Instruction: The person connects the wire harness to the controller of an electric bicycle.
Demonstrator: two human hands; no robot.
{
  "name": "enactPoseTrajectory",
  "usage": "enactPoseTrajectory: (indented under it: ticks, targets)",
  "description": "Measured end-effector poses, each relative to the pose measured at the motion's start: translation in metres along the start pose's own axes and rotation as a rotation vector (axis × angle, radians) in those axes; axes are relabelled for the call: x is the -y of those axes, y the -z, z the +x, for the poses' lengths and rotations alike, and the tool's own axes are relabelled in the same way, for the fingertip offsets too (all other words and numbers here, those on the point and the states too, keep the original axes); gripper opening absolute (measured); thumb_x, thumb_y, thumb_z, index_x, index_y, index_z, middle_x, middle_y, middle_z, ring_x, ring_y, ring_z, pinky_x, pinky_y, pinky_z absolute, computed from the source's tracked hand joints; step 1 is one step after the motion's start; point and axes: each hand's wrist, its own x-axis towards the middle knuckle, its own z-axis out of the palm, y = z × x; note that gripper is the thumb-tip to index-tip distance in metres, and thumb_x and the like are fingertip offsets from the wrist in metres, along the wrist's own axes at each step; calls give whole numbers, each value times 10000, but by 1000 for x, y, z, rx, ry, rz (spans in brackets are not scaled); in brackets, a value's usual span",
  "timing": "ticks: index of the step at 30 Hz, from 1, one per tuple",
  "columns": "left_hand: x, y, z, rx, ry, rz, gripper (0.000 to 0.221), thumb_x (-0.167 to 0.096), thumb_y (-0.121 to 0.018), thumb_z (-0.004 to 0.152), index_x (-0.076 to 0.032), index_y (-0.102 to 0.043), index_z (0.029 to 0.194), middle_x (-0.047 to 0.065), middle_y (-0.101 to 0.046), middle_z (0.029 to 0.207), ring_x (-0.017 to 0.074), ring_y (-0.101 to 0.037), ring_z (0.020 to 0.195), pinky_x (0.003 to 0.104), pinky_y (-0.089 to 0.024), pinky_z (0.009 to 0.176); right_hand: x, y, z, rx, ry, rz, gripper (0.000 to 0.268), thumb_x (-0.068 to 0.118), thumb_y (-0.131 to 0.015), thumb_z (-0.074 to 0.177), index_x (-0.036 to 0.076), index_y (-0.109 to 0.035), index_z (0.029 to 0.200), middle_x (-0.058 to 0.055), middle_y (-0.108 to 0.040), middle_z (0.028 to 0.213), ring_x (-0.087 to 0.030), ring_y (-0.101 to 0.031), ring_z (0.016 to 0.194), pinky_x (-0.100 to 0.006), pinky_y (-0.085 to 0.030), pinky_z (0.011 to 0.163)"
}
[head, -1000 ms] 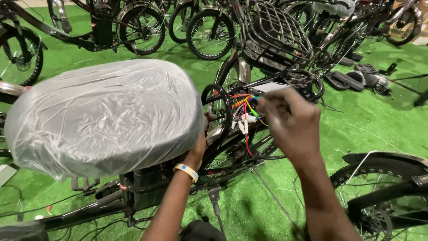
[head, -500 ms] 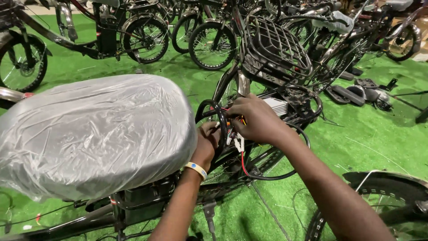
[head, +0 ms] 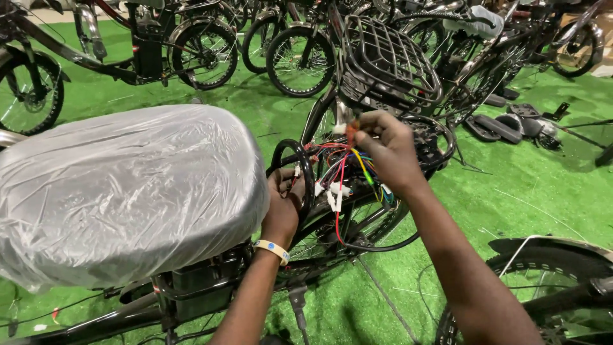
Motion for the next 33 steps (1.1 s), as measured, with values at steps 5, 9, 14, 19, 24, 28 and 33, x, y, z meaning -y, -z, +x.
enactPoseTrajectory:
  ticks: [5, 9, 14, 19, 24, 28, 33]
  targets:
    - [-18, -1, -5, 48, -33, 97, 163, -123, -569, 924, -65, -632, 1063, 74, -658, 847, 149, -621, 845, 325, -539, 763, 2, 14, -10, -193, 2, 168, 198, -22, -553, 925, 9, -549, 1121, -110, -610, 952, -167, -606, 893, -268, -536, 776]
    - [-15, 1, -2, 57, -39, 120, 171, -147, -556, 940, -75, -647, 1065, 112, -658, 825, 178, -634, 831, 367, -538, 766, 11, 16, -9, -333, 13, 300, 168, -2, -573, 932, 52, -553, 1090, -92, -642, 941, -147, -633, 879, -254, -554, 783]
    - [-39, -4, -18, 35, -11, 136, 204, -146, -526, 942, -108, -624, 1117, 33, -538, 691, 127, -537, 686, 315, -498, 695, -5, 24, 3, -470, 25, 341, 211, 22, -595, 909, 112, -561, 1097, -58, -661, 1029, -165, -627, 955, -340, -491, 885]
    - [-33, -3, -14, 97, -78, 99, 167, -60, -563, 903, -97, -667, 1029, 115, -675, 883, 185, -661, 859, 368, -544, 815, -9, 20, 17, -500, 40, 534, 195, 23, -632, 897, 96, -579, 1070, -81, -668, 1020, -173, -653, 920, -314, -551, 847]
    - [-42, -7, -22, 127, -93, 101, 218, -8, -549, 884, -50, -658, 1068, 146, -687, 965, 200, -634, 939, 388, -530, 870, -3, 14, 27, -496, -11, 421, 186, 55, -640, 894, 140, -624, 1058, -42, -675, 997, -146, -646, 900, -315, -520, 839]
    - [-37, -4, -18, 106, -82, 58, 223, -15, -547, 885, -31, -645, 1084, 180, -684, 984, 246, -648, 981, 413, -515, 899, -10, 20, 47, -520, -5, 379, 197, 53, -631, 890, 155, -618, 1057, -9, -687, 990, -108, -632, 883, -308, -491, 830]
    - [-38, -4, -19, 142, -71, 118, 230, 6, -509, 870, 8, -670, 1035, 146, -656, 871, 183, -611, 872, 326, -527, 803, 9, 14, 49, -529, -18, 353, 207, 19, -601, 894, 141, -618, 1060, -37, -704, 984, -131, -642, 908, -279, -525, 814]
